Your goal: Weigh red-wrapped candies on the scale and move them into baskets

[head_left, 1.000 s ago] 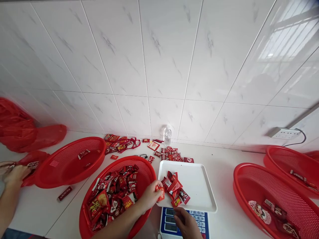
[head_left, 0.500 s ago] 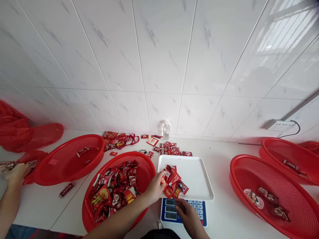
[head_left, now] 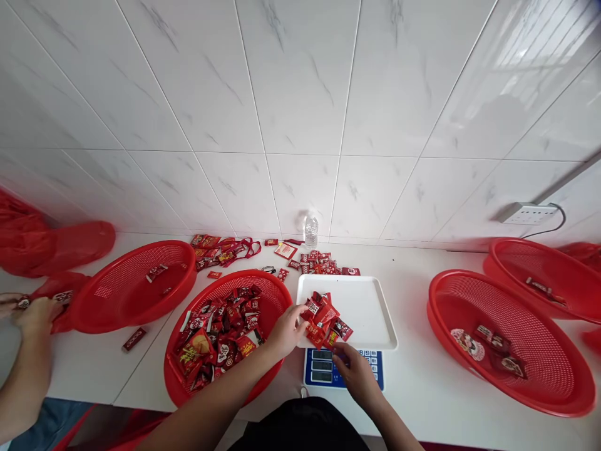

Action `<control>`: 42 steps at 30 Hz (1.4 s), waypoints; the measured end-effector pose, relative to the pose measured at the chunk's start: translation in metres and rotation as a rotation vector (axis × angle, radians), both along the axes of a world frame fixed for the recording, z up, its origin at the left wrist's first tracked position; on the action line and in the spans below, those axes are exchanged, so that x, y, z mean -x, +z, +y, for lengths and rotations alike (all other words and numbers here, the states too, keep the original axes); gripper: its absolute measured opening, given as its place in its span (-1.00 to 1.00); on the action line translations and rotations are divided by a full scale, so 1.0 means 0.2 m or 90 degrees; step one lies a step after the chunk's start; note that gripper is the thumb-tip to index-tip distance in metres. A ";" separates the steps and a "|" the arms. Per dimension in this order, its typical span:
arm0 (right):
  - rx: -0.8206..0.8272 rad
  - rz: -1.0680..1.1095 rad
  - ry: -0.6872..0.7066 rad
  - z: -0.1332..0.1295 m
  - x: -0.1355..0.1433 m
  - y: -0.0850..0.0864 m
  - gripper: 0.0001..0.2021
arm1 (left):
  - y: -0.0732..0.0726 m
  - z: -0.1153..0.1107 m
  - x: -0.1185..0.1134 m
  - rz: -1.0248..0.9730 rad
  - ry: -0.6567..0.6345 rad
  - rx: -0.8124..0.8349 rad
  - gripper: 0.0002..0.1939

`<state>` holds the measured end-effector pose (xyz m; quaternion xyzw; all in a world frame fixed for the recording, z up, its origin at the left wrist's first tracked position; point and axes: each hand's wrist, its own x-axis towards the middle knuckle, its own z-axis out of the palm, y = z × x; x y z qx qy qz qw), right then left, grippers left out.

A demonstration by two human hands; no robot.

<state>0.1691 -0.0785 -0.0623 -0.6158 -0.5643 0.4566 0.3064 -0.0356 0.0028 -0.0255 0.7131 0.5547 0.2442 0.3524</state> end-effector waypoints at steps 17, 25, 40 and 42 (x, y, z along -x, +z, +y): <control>-0.090 -0.212 -0.041 0.19 -0.11 -0.02 -0.68 | -0.03 -0.03 -0.10 0.171 -0.165 -0.026 -0.69; 0.124 0.316 -0.046 0.06 -0.03 0.14 -0.50 | 0.06 -0.14 -0.18 -0.187 -0.133 0.206 -0.58; 0.070 0.305 0.061 0.08 0.12 0.13 -0.69 | 0.07 -0.20 -0.08 -0.507 0.105 0.498 -0.64; 0.019 0.214 0.057 0.08 0.12 0.13 -0.73 | 0.09 -0.20 -0.05 -0.515 0.138 0.486 -0.65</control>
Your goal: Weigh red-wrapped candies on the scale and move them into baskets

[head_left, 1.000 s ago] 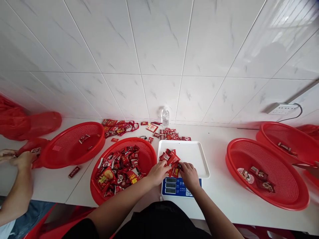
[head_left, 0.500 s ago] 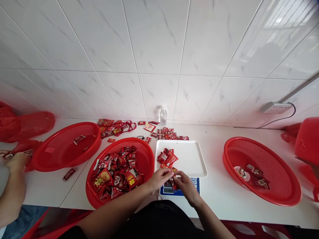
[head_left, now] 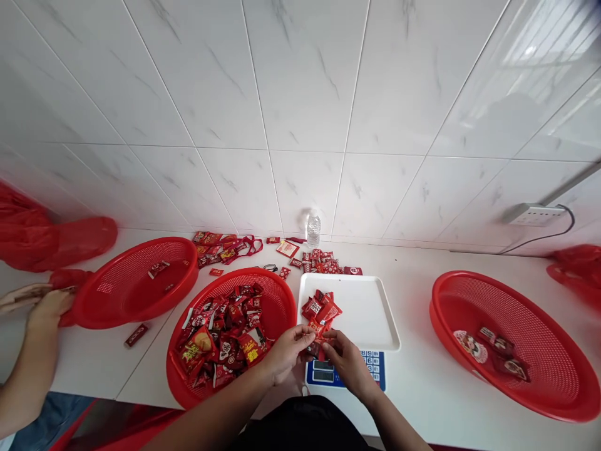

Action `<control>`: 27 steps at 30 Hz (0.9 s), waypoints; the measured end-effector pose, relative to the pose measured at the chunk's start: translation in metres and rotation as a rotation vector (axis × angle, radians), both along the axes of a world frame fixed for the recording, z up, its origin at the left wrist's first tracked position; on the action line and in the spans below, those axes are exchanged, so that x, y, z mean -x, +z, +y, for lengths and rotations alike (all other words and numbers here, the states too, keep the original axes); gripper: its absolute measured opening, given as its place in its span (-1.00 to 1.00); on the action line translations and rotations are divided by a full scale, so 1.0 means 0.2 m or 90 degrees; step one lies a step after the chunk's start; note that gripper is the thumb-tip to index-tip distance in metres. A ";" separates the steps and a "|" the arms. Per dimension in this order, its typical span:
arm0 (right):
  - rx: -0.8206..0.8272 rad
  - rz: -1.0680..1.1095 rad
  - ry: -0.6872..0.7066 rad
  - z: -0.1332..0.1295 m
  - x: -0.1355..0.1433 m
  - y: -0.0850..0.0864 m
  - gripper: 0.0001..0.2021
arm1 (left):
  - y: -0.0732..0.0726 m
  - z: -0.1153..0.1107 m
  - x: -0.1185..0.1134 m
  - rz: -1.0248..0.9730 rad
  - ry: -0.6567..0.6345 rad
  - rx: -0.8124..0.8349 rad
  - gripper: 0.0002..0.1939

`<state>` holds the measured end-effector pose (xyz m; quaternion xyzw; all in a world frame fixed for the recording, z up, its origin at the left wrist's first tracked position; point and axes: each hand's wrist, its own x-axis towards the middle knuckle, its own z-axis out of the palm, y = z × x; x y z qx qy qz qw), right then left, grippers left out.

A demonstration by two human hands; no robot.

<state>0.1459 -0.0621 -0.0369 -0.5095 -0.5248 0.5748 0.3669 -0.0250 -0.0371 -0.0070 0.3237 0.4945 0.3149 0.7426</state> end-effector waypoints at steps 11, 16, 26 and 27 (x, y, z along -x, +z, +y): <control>-0.205 -0.371 -0.014 0.13 -0.07 -0.19 -0.80 | 0.09 0.03 0.21 0.037 0.136 -0.007 -0.70; -0.231 -0.383 -0.040 0.18 -0.06 -0.16 -0.80 | 0.10 0.01 0.21 0.061 0.131 -0.025 -0.71; -0.396 -0.658 0.174 0.31 0.11 -0.15 -0.31 | 0.12 -0.01 0.21 0.091 0.132 -0.046 -0.69; -0.390 -0.667 0.185 0.34 0.11 -0.16 -0.31 | 0.12 -0.01 0.21 0.091 0.130 -0.046 -0.69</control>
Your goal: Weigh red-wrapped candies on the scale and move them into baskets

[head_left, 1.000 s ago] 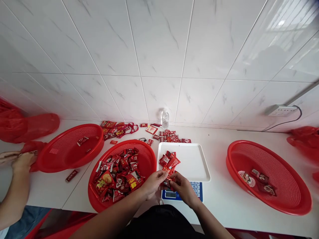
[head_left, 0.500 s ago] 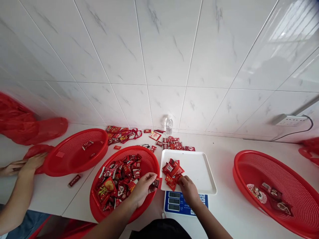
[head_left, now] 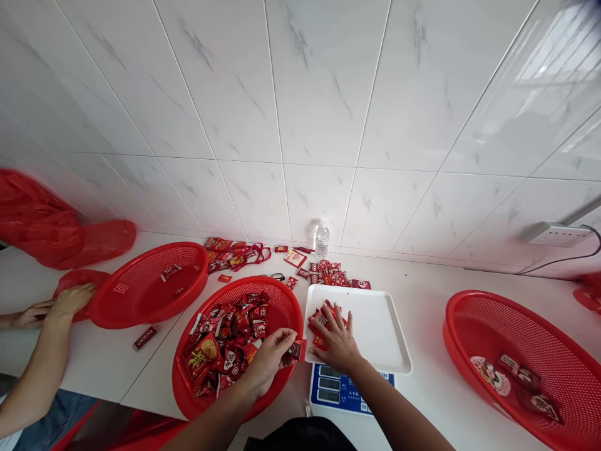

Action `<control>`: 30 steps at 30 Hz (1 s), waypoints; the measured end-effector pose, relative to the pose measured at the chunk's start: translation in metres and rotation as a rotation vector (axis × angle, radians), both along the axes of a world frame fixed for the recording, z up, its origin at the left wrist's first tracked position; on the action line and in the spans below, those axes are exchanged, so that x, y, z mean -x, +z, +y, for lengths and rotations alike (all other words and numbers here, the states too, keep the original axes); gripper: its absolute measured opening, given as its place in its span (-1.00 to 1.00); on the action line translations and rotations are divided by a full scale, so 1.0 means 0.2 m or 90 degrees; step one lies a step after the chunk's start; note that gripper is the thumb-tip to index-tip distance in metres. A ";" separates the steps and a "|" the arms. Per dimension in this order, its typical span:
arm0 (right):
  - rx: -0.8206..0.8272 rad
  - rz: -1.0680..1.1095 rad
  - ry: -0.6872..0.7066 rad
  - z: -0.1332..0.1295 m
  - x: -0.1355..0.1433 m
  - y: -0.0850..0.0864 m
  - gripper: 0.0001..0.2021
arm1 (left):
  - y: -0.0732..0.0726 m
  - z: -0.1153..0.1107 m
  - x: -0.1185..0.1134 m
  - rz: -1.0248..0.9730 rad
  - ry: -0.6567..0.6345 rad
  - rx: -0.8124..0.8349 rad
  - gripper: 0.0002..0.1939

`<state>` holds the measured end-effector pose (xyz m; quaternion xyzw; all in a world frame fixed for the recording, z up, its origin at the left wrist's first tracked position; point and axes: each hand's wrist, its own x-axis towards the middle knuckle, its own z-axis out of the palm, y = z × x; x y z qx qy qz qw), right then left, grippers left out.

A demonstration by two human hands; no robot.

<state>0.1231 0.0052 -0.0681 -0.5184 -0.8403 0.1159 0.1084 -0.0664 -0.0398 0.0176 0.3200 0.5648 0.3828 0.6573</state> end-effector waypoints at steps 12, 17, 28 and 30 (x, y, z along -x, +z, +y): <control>-0.058 0.046 -0.009 0.08 -0.02 -0.03 -0.58 | -0.04 -0.01 0.00 -0.007 0.021 -0.006 -0.70; -0.081 0.051 -0.031 0.11 -0.02 -0.04 -0.65 | -0.03 -0.01 -0.01 -0.004 0.011 -0.001 -0.67; -0.083 0.066 -0.033 0.10 -0.03 -0.03 -0.75 | -0.03 -0.03 0.01 -0.001 0.015 0.005 -0.69; -0.085 0.062 -0.034 0.10 -0.03 -0.02 -0.75 | -0.03 -0.04 0.01 0.000 0.016 0.007 -0.70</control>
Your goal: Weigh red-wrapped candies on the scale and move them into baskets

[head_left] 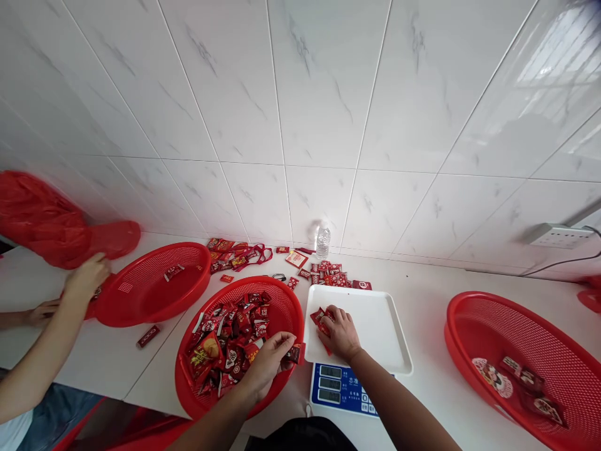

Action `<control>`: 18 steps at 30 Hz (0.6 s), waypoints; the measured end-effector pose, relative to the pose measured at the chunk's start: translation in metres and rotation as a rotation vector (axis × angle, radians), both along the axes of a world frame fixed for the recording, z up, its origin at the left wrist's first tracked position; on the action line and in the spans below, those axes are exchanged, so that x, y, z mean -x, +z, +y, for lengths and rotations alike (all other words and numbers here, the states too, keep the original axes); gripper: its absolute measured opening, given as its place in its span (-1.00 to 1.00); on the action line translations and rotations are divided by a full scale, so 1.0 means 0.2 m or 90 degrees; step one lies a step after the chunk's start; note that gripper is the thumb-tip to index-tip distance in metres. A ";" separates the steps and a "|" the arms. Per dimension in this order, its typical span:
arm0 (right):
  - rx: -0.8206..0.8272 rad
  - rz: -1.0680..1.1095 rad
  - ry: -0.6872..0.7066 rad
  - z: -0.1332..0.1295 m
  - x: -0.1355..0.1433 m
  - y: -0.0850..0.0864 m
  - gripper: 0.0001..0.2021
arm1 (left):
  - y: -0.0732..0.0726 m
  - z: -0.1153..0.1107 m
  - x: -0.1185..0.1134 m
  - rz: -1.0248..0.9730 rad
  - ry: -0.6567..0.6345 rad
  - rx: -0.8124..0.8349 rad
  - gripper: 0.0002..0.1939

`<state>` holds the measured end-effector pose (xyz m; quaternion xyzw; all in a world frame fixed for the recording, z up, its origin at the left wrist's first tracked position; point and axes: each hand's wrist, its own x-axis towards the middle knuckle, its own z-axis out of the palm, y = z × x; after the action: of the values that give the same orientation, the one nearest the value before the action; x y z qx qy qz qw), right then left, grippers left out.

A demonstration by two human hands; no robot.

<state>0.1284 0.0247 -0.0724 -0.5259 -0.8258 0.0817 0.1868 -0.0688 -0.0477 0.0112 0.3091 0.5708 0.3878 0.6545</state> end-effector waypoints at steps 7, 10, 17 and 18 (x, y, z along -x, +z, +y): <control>0.034 -0.039 0.051 0.02 -0.01 0.01 -0.66 | 0.01 0.00 -0.01 -0.009 -0.020 -0.011 -0.69; 0.042 -0.045 0.061 0.02 -0.01 0.02 -0.64 | 0.01 0.00 -0.03 0.001 -0.011 -0.005 -0.69; 0.055 -0.068 0.062 0.03 -0.01 0.02 -0.49 | 0.03 0.01 -0.04 0.006 -0.006 0.000 -0.67; 0.057 -0.069 0.064 0.03 -0.01 0.02 -0.48 | 0.03 0.01 -0.04 0.010 -0.007 0.001 -0.66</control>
<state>0.1305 0.0314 -0.0680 -0.4950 -0.8556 0.0995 0.1141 -0.0608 -0.0466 0.0177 0.3148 0.5743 0.3816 0.6523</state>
